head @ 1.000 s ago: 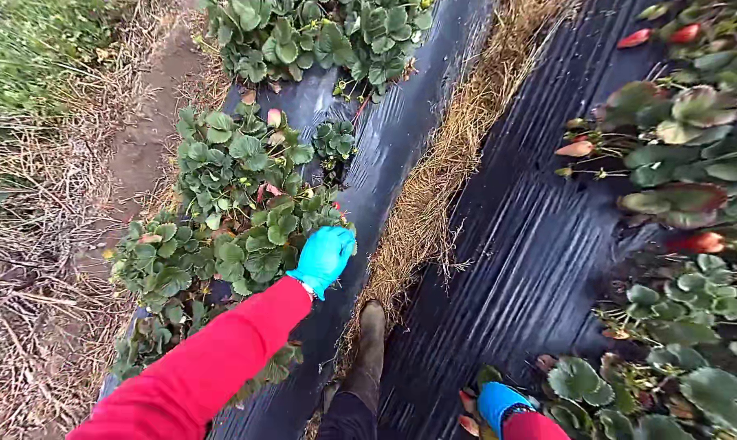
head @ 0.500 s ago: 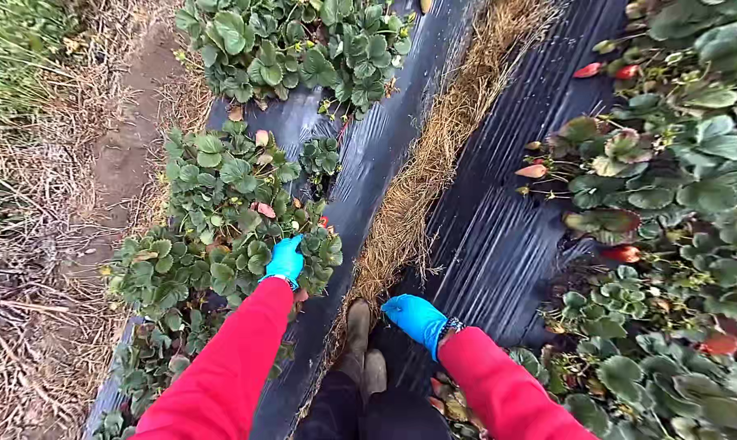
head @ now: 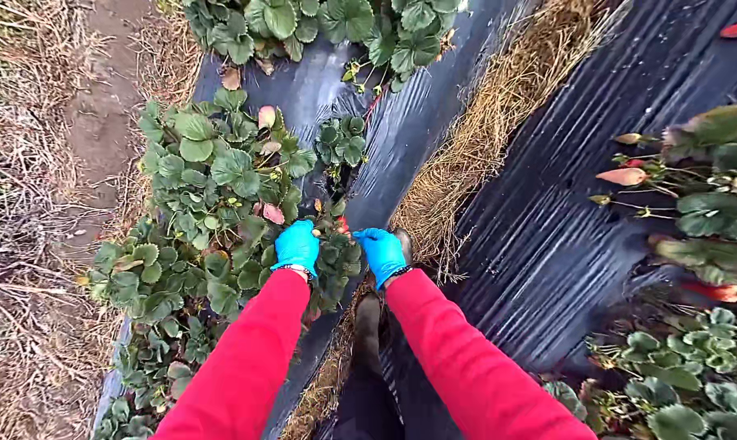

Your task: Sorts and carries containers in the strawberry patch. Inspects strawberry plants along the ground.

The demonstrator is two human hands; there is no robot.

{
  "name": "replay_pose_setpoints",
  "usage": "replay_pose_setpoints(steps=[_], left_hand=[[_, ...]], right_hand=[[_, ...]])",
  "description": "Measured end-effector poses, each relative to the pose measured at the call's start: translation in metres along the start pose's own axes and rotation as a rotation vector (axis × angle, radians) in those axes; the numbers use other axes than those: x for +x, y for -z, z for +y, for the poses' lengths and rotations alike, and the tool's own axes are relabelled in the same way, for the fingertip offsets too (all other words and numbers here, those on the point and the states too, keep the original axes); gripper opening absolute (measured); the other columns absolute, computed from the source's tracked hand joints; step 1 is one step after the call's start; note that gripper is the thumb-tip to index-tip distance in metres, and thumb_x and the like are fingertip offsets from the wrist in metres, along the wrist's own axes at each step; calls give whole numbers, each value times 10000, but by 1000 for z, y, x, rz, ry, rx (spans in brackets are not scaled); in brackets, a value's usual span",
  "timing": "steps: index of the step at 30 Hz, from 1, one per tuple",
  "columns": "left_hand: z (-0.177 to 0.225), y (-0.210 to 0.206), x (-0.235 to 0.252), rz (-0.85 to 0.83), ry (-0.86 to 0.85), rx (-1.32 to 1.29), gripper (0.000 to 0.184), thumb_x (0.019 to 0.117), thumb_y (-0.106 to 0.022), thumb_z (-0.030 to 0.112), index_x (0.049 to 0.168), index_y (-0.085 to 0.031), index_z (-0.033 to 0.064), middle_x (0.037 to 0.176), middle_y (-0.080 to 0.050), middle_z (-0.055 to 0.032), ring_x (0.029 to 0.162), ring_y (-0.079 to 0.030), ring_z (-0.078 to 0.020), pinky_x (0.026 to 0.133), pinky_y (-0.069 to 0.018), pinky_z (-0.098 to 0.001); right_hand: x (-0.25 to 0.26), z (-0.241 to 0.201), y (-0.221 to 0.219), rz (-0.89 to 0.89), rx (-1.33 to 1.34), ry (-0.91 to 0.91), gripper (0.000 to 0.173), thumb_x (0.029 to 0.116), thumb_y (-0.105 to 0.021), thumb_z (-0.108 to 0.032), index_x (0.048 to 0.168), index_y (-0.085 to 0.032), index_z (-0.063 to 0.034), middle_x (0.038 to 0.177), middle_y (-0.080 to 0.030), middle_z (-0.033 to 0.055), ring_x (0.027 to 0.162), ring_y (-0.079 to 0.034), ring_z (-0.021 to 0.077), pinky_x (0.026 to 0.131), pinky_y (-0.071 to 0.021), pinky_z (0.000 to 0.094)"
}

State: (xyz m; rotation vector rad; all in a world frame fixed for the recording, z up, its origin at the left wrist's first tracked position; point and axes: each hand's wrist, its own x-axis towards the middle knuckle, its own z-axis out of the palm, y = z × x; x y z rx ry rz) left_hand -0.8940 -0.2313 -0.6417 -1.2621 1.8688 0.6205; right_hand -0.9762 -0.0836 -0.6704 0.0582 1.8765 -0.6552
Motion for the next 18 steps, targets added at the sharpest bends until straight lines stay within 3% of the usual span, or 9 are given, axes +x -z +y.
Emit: replay_pose_setpoints(steps=[2, 3, 5, 7, 9, 11, 14, 16, 18], left_hand=[[-20, 2, -12, -43, -40, -465, 292, 1099, -526, 267, 1139, -709, 42, 924, -697, -115, 767, -644, -221, 695, -537, -408], [-35, 0, -22, -83, -45, -747, 451, 1150, -327, 319, 1150, -689, 51, 743, -625, -45, 580, -569, -125, 533, -488, -284], [-59, 10, -38, -274, -56, -1090, 749, 1110, -34, 497, 1132, -663, 89, 638, -661, 11, 481, -589, -47, 421, -468, -184], [-59, 38, -61, -332, -63, -971, 570, 1156, -184, 298, 1196, -692, 44, 739, -710, -22, 532, -595, -56, 441, -434, -173], [-37, 69, -91, -105, -145, -868, 365, 1126, -387, 138, 1160, -735, 33, 565, -596, -3, 433, -525, -44, 422, -441, -170], [-11, 94, -102, 151, -393, -931, 301, 1066, -476, 78, 1219, -735, 80, 561, -597, 55, 409, -498, -1, 414, -456, -148], [1, 100, -73, 203, -414, -764, 567, 1028, -511, 30, 1559, -459, 223, 1149, -732, 27, 618, -605, -50, 519, -496, -212], [-5, 69, -37, 150, -261, -532, 712, 987, -478, -77, 1617, -363, 235, 1594, -471, 5, 1058, -670, -171, 829, -559, -390], [-15, 8, -27, 27, -259, -213, 744, 895, -515, -180, 1550, -491, 171, 1704, -285, -47, 1514, -378, -257, 1202, -360, -508]], right_hand=[[12, 8, 7, 51, 15, -16, 247, 1067, -545, -126, 1162, -772, -109, 1219, -735, 109, 1205, -654, 272, 1066, -466, 525], [19, 8, 9, 54, 6, -8, 240, 1061, -558, -121, 1187, -761, -104, 1248, -722, 123, 1222, -645, 281, 1075, -459, 525], [38, -2, 0, -53, -142, 111, 317, 1028, -595, -71, 1327, -691, -115, 1392, -637, 142, 1315, -585, 304, 1120, -443, 518], [59, -14, -22, -208, -481, 307, 473, 982, -632, -34, 1444, -603, -130, 1513, -536, 161, 1376, -527, 373, 1114, -444, 572], [63, -29, -36, -312, -738, 389, 494, 958, -598, 22, 1430, -607, -120, 1498, -530, 190, 1327, -539, 434, 1036, -471, 616], [75, -43, -31, -360, -783, 380, 372, 999, -547, -37, 1357, -639, -80, 1432, -580, 191, 1291, -579, 414, 1009, -496, 619], [65, -42, -11, -492, -451, 306, 202, 982, -611, -51, 1158, -655, 35, 1151, -671, 217, 1043, -672, 341, 906, -537, 539], [53, -34, 6, -751, -118, 186, 123, 983, -611, -1, 1096, -579, 36, 922, -627, 139, 721, -617, 199, 662, -547, 361], [44, -10, 28, -1154, 229, 38, 87, 963, -525, -11, 967, -558, -92, 788, -649, -2, 521, -489, 4, 463, -388, 157]])
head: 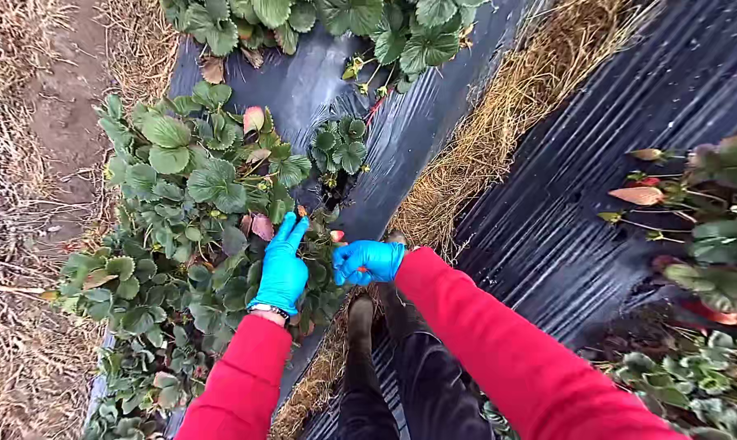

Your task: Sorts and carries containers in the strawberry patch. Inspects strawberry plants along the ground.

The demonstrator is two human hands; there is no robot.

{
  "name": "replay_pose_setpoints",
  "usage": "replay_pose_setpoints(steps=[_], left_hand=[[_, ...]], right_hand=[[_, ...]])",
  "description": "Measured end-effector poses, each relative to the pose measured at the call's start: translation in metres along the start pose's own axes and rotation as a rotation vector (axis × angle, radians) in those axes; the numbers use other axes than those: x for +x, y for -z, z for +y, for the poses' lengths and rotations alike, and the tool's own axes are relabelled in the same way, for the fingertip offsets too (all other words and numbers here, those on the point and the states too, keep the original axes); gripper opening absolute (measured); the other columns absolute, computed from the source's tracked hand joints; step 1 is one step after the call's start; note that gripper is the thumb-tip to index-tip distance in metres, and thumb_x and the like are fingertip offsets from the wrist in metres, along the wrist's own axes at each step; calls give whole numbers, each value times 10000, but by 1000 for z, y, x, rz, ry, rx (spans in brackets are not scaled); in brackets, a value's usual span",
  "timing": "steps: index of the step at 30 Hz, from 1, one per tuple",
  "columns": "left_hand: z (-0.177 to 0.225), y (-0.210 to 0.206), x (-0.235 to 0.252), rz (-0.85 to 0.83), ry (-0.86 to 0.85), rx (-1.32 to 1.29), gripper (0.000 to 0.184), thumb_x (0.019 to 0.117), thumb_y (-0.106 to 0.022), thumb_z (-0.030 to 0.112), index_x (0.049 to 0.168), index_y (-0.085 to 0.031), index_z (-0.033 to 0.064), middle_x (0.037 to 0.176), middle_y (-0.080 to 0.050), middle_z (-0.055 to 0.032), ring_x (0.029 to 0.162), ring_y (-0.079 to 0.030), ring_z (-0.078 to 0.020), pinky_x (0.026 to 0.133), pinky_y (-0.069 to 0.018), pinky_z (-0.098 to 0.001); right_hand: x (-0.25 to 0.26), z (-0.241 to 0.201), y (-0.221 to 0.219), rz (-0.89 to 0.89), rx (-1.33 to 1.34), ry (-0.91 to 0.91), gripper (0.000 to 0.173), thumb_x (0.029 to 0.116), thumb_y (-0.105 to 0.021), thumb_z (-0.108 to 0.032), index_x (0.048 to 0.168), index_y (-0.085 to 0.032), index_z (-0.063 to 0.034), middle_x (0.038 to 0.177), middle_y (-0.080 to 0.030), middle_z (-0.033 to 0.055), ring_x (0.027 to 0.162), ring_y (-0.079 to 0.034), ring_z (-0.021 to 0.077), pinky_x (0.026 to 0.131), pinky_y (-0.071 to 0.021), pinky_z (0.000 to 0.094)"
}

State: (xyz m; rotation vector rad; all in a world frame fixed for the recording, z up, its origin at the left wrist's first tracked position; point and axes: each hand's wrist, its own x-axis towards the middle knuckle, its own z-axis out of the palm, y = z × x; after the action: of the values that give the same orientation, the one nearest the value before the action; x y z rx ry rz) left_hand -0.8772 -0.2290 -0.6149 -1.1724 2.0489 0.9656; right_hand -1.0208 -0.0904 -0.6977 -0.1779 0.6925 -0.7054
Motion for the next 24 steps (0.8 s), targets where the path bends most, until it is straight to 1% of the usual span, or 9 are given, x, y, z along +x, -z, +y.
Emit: replay_pose_setpoints(steps=[3, 5, 8, 11, 14, 17, 20, 22, 24], left_hand=[[-11, -62, -25, -432, -27, 521, 722, 920, -575, -75, 1494, -561, 364, 1715, -255, 79, 1609, 55, -354, 1210, 87, -714], [-6, -75, -34, -517, 39, 616, 642, 953, -555, -30, 1433, -615, 391, 1691, -301, 125, 1613, 40, -318, 1188, 109, -733], [4, -75, -33, -454, 108, 591, 552, 930, -588, -9, 1355, -690, 328, 1629, -423, 118, 1617, -31, -267, 1203, 104, -717], [13, -65, -34, -499, 166, 520, 502, 945, -576, -4, 1363, -685, 252, 1616, -445, 97, 1616, -18, -261, 1214, 121, -686], [14, -43, -41, -599, 165, 445, 436, 951, -543, -26, 1309, -700, 167, 1552, -529, -8, 1594, -178, -280, 1274, -78, -590], [10, -15, -51, -433, 111, 176, 440, 982, -415, -92, 1182, -758, 96, 1445, -616, -102, 1525, -357, -248, 1283, -196, -455], [17, 2, -59, 22, 188, -270, 322, 1068, -432, -30, 1174, -726, 47, 1246, -700, -118, 1085, -687, -197, 970, -551, -377], [22, 9, -48, 130, 224, -307, 305, 1091, -457, 47, 1298, -671, 115, 1248, -706, -70, 873, -676, -178, 755, -541, -385], [17, 8, -28, 194, 153, -128, 336, 1095, -469, 71, 1363, -661, 136, 1406, -644, -64, 1184, -657, -239, 1001, -521, -481]], right_hand=[[-30, 5, -4, -297, -15, -149, 187, 905, -456, -50, 890, -632, -109, 771, -694, 4, 472, -503, -3, 415, -378, 157], [-30, -14, -4, -31, -317, -239, 176, 1046, -490, -37, 1143, -636, -16, 961, -683, 90, 666, -554, 83, 620, -469, 263], [18, -22, 15, 630, -566, -170, 249, 1016, -592, -48, 1243, -693, -70, 1241, -681, 134, 1058, -669, 239, 925, -541, 469], [66, -17, -15, 610, -938, -341, 364, 942, -681, -123, 1297, -664, -48, 1384, -609, 208, 1271, -596, 402, 987, -501, 636], [73, -13, -71, 349, -1012, -639, 340, 1030, -585, -162, 1277, -645, 63, 1375, -599, 277, 1308, -561, 437, 1050, -444, 639], [44, -24, -79, 225, -1020, -518, 358, 1030, -613, -248, 1172, -680, 74, 1262, -651, 280, 1214, -622, 421, 1005, -480, 622], [-15, -31, -54, 232, -652, -69, 331, 1089, -538, -268, 1189, -663, 22, 1068, -712, 159, 825, -661, 232, 729, -534, 412], [-57, -21, -34, 280, -211, 82, 255, 1105, -472, -218, 1183, -610, -18, 979, -714, 65, 632, -586, 67, 563, -475, 238], [-102, -9, -9, 347, 0, 112, 271, 1106, -398, -191, 1204, -611, -55, 1054, -722, 61, 705, -656, 81, 604, -536, 238]])
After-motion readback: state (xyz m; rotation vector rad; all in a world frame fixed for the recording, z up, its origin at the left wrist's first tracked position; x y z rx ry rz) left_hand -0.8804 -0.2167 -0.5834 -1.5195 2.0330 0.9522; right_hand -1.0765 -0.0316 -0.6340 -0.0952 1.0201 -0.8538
